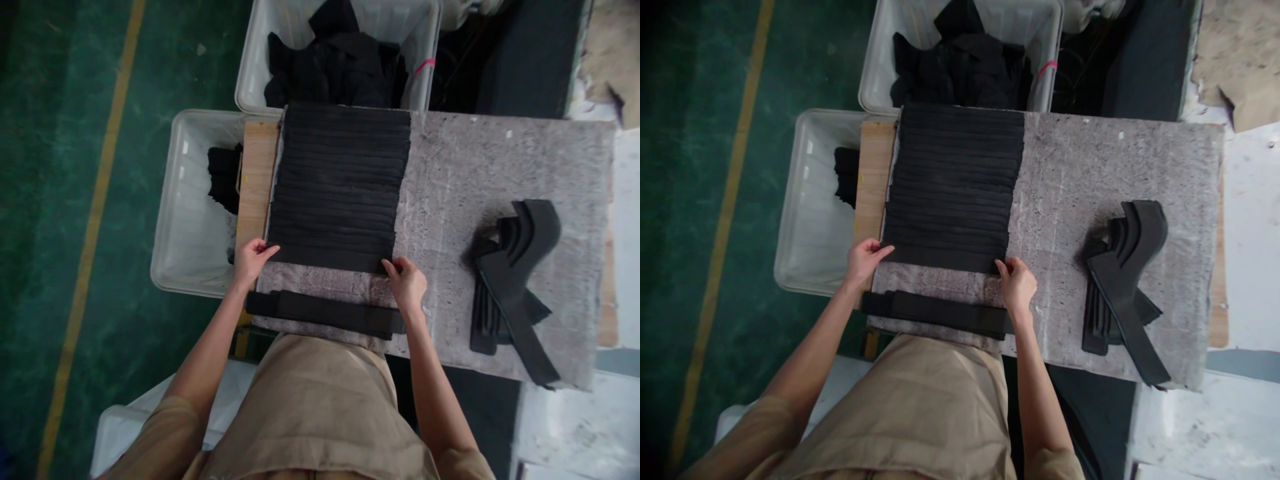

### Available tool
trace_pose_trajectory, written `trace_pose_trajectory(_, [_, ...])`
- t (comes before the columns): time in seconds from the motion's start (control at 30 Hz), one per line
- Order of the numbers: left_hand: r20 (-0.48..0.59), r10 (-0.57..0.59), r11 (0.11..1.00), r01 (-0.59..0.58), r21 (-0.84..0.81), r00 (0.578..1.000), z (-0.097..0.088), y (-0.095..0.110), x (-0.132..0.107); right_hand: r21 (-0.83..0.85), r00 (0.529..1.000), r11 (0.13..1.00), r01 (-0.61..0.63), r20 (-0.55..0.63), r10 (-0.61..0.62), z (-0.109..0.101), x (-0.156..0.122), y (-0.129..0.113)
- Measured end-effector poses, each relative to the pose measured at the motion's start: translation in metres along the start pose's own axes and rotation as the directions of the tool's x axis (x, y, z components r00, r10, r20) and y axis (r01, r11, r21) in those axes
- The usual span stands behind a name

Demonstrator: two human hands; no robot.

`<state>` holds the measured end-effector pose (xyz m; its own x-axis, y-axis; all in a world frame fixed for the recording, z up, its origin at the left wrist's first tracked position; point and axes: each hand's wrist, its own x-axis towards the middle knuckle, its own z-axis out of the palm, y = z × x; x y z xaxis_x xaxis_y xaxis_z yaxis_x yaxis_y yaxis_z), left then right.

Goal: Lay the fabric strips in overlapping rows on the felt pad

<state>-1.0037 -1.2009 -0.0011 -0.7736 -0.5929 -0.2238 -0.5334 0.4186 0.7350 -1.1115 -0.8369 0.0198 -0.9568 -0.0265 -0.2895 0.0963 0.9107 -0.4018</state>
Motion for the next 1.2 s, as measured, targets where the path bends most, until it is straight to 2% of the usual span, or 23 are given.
trace_pose_trajectory(0.2, [0.051,-0.106,0.986,0.112,-0.123,0.993,0.001,-0.002,0.000,-0.030,1.000,1.000,-0.001,0.023,0.001,-0.003,0.000,-0.002])
trace_pose_trajectory(0.57, [-0.050,-0.146,0.967,0.132,-0.215,0.988,0.008,0.000,-0.002,-0.052,0.999,0.998,-0.021,0.048,0.023,-0.003,0.000,-0.005])
trace_pose_trajectory(0.8, [-0.053,-0.193,0.954,0.175,-0.245,0.980,0.010,0.002,-0.002,-0.043,0.999,0.998,-0.041,0.033,0.042,-0.003,-0.001,-0.006])
trace_pose_trajectory(1.0, [-0.081,-0.132,0.973,0.113,-0.201,0.988,0.010,-0.003,0.000,0.019,0.999,0.999,-0.044,-0.024,0.045,-0.001,-0.003,-0.007])
trace_pose_trajectory(1.1, [-0.111,-0.087,0.985,0.069,-0.161,0.990,0.009,-0.001,-0.001,0.110,0.998,0.993,-0.030,-0.059,0.037,-0.001,-0.008,-0.004])
trace_pose_trajectory(1.2, [-0.096,-0.129,0.959,0.099,-0.265,0.987,0.007,0.003,-0.005,0.215,0.992,0.974,0.071,-0.116,-0.046,-0.002,-0.024,-0.002])
